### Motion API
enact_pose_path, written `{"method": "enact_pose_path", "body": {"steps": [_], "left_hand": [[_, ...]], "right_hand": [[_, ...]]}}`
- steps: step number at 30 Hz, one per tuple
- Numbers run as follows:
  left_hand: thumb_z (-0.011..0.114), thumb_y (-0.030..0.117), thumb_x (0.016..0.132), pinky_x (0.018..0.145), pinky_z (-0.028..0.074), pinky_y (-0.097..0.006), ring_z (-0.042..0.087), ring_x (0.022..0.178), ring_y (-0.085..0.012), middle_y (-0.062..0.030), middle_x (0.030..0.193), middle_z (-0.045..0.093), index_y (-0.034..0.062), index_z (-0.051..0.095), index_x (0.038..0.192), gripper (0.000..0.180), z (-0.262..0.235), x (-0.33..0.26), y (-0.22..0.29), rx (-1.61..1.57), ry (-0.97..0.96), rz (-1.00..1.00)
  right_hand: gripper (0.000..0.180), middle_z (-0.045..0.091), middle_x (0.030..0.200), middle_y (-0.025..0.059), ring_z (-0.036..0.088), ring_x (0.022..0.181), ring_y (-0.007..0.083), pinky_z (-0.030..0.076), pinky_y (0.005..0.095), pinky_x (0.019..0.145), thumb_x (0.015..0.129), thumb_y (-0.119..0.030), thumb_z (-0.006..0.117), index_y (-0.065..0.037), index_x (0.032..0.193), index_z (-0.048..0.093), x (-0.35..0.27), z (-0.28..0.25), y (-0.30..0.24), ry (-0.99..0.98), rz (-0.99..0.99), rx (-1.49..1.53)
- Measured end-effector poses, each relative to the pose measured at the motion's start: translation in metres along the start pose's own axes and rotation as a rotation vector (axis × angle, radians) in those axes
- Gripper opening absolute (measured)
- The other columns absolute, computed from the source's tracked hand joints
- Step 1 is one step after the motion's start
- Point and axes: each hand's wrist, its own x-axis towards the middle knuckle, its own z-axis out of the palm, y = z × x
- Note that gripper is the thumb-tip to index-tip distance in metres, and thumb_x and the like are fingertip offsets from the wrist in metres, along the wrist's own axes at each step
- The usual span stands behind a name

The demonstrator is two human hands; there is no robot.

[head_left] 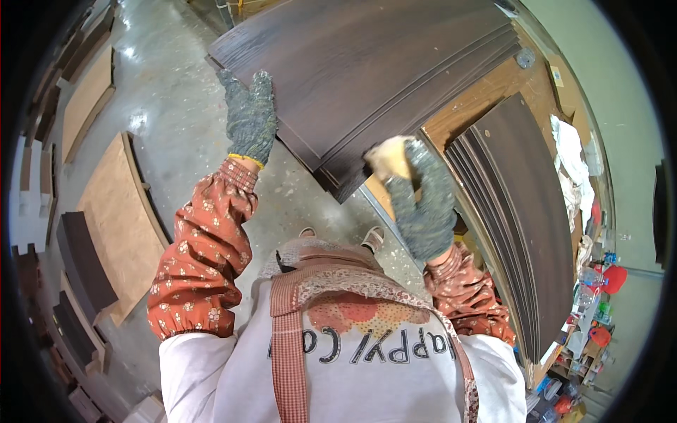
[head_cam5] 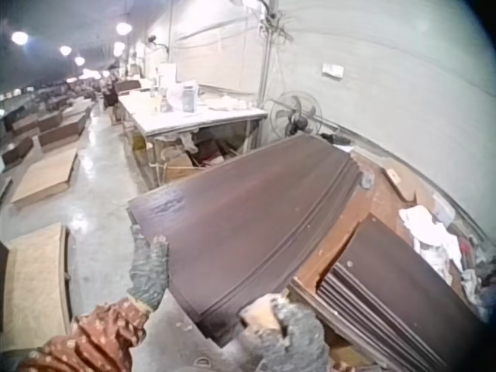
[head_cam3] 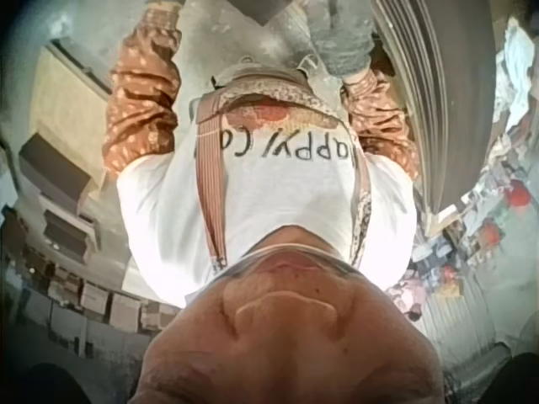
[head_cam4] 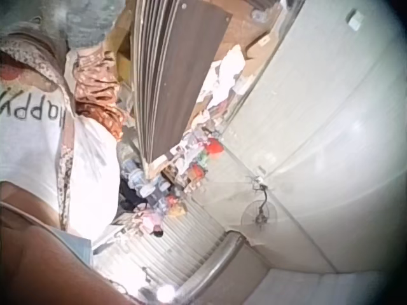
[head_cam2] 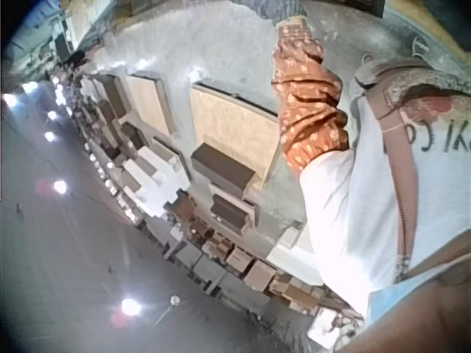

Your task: The person wipes the surface of dark brown wooden boards with a white cloth and a small applicator block, handling the boards one at a time and moving them from a stack to the work table.

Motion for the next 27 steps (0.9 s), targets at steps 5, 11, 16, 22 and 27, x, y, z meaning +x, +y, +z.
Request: {"method": "enact_pose_path", "body": {"steps": [5,11,16,22,27], "left_hand": [[0.049,0.040,0.088,0.107,0.024,-0.039,0.032,0.128,-0.0400,-0.0314,0.139,0.027,-0.0104,0.012,0.139,0.081,0.004,0.011,-0.002,-0.016,-0.005,0.014],[0.048,0.042,0.089,0.110,0.018,-0.036,0.022,0.134,-0.0367,-0.0288,0.144,0.020,-0.0104,0.013,0.139,0.081,0.003,0.015,-0.009,0.006,-0.001,0.056],[0.053,0.042,0.088,0.110,0.018,-0.034,0.023,0.135,-0.0332,-0.0259,0.145,0.020,-0.0096,0.015,0.139,0.082,0.008,0.010,-0.015,-0.064,-0.032,0.107],[0.062,0.042,0.082,0.105,0.028,-0.037,0.033,0.128,-0.0323,-0.0251,0.137,0.034,-0.0081,0.031,0.133,0.078,-0.019,0.045,-0.018,-0.009,-0.116,0.115],[0.065,0.038,0.079,0.100,0.033,-0.039,0.045,0.118,-0.0332,-0.0227,0.128,0.046,-0.0053,0.042,0.125,0.068,-0.029,0.121,-0.011,0.401,0.138,0.601]], "right_hand": [[0.039,0.058,0.102,0.0197,0.060,0.092,0.0319,0.050,0.0417,0.077,0.077,-0.014,0.064,-0.004,0.114,0.055,-0.003,0.018,-0.059,-0.738,0.061,0.029],[0.037,0.057,0.107,0.0146,0.056,0.100,0.0305,0.047,0.0407,0.078,0.074,-0.016,0.064,-0.006,0.109,0.058,0.015,0.002,-0.050,-0.041,-0.114,-0.254],[0.045,0.059,0.103,0.0142,0.058,0.092,0.0321,0.047,0.0400,0.082,0.074,-0.011,0.066,-0.006,0.117,0.057,0.005,0.004,-0.060,-0.390,-0.069,0.093],[0.047,0.056,0.107,0.0154,0.056,0.097,0.0319,0.046,0.0423,0.083,0.074,-0.012,0.067,-0.009,0.119,0.054,0.023,-0.012,-0.006,0.066,0.079,-0.181],[0.046,0.059,0.102,0.0133,0.058,0.093,0.0305,0.049,0.0394,0.079,0.074,-0.010,0.066,-0.009,0.118,0.054,0.043,0.005,0.017,-0.006,-0.119,-0.072]]}}
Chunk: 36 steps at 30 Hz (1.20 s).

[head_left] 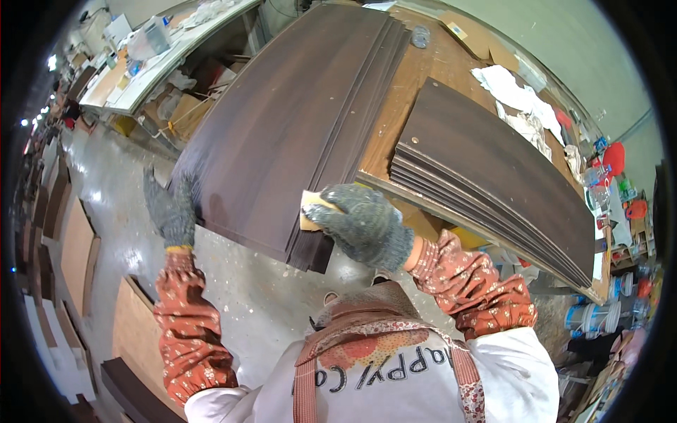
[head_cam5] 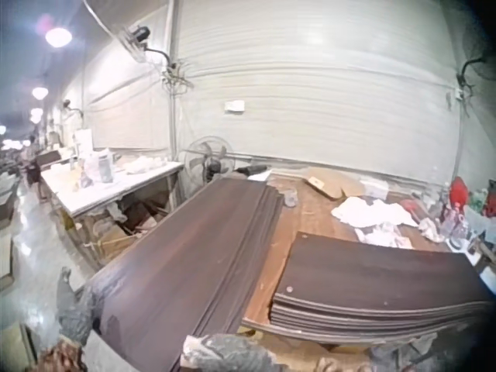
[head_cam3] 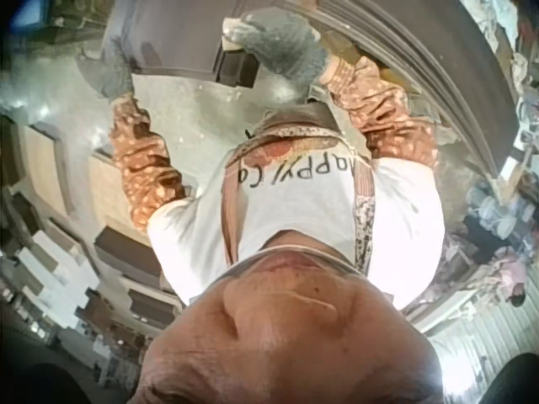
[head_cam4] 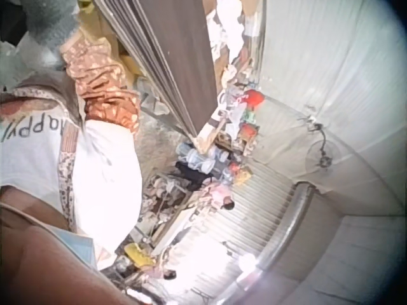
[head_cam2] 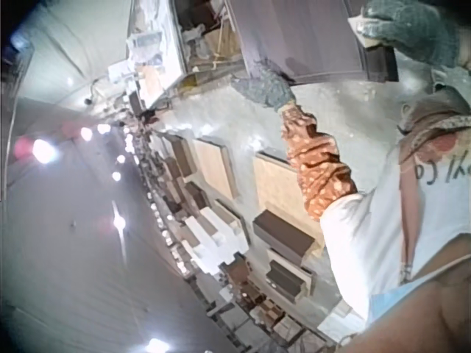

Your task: The person wipes the surface of dark brown wooden boards with a white cloth and a small applicator block, handling the boards one at a time and moving them from a stack to the work table.

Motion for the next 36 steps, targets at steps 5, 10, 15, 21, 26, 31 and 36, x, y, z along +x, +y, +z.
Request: {"method": "enact_pose_path", "body": {"steps": [5,10,15,21,26,31,36], "left_hand": [[0.045,0.054,0.085,0.095,0.038,-0.044,0.050,0.112,-0.0374,-0.0198,0.122,0.054,0.0031,0.050,0.123,0.063,0.025,0.037,0.026,0.273,-0.573,-0.140],[0.046,0.055,0.085,0.095,0.038,-0.045,0.050,0.113,-0.0363,-0.0197,0.123,0.053,0.0038,0.047,0.127,0.066,0.023,0.043,0.026,0.321,-0.548,-0.109],[0.043,0.055,0.086,0.099,0.035,-0.042,0.046,0.118,-0.0352,-0.0203,0.127,0.050,0.0038,0.043,0.131,0.068,0.020,0.036,0.026,0.326,-0.562,-0.130],[0.042,0.053,0.089,0.102,0.032,-0.041,0.043,0.121,-0.0351,-0.0204,0.130,0.047,0.0033,0.041,0.133,0.066,0.025,0.035,0.014,0.272,-0.525,-0.055],[0.039,0.050,0.091,0.103,0.031,-0.041,0.042,0.122,-0.0370,-0.0208,0.131,0.046,0.0030,0.040,0.133,0.063,0.026,0.032,-0.002,0.338,-0.579,-0.038],[0.036,0.050,0.093,0.103,0.031,-0.043,0.041,0.121,-0.0387,-0.0222,0.131,0.046,0.0030,0.040,0.133,0.062,0.021,0.036,0.005,0.413,-0.635,-0.176],[0.034,0.051,0.093,0.101,0.033,-0.044,0.041,0.120,-0.0408,-0.0246,0.131,0.044,0.0029,0.040,0.133,0.063,0.035,0.036,-0.008,0.385,-0.603,-0.189]], "right_hand": [[0.044,0.060,0.092,0.0128,0.059,0.086,0.0282,0.050,0.0381,0.074,0.072,-0.010,0.068,-0.009,0.114,0.056,0.029,-0.002,0.076,-0.024,0.002,-0.114],[0.020,0.055,0.074,0.0096,0.056,0.068,0.0259,0.047,0.0381,0.058,0.078,-0.018,0.060,-0.009,0.096,0.057,0.044,-0.019,0.133,0.163,0.052,-0.237],[0.023,0.055,0.075,0.0112,0.057,0.071,0.0260,0.048,0.0387,0.061,0.076,-0.015,0.059,-0.009,0.098,0.059,0.049,-0.012,0.111,0.075,-0.228,-0.049],[0.038,0.059,0.102,0.0167,0.057,0.094,0.0313,0.046,0.0418,0.083,0.082,-0.024,0.060,-0.008,0.116,0.056,0.034,-0.061,0.197,-0.011,0.157,-0.242],[0.028,0.061,0.104,0.0165,0.058,0.097,0.0320,0.045,0.0412,0.085,0.081,-0.019,0.062,-0.007,0.106,0.060,0.012,-0.082,0.187,-0.069,0.175,-0.217],[0.028,0.058,0.088,0.0138,0.059,0.079,0.0278,0.050,0.0395,0.065,0.079,-0.019,0.059,-0.002,0.101,0.058,0.006,-0.047,0.131,0.111,-0.152,0.185],[0.017,0.056,0.074,0.0089,0.058,0.066,0.0265,0.048,0.0401,0.056,0.080,-0.025,0.054,-0.009,0.083,0.057,0.017,0.016,0.067,0.070,-0.300,0.325]]}}
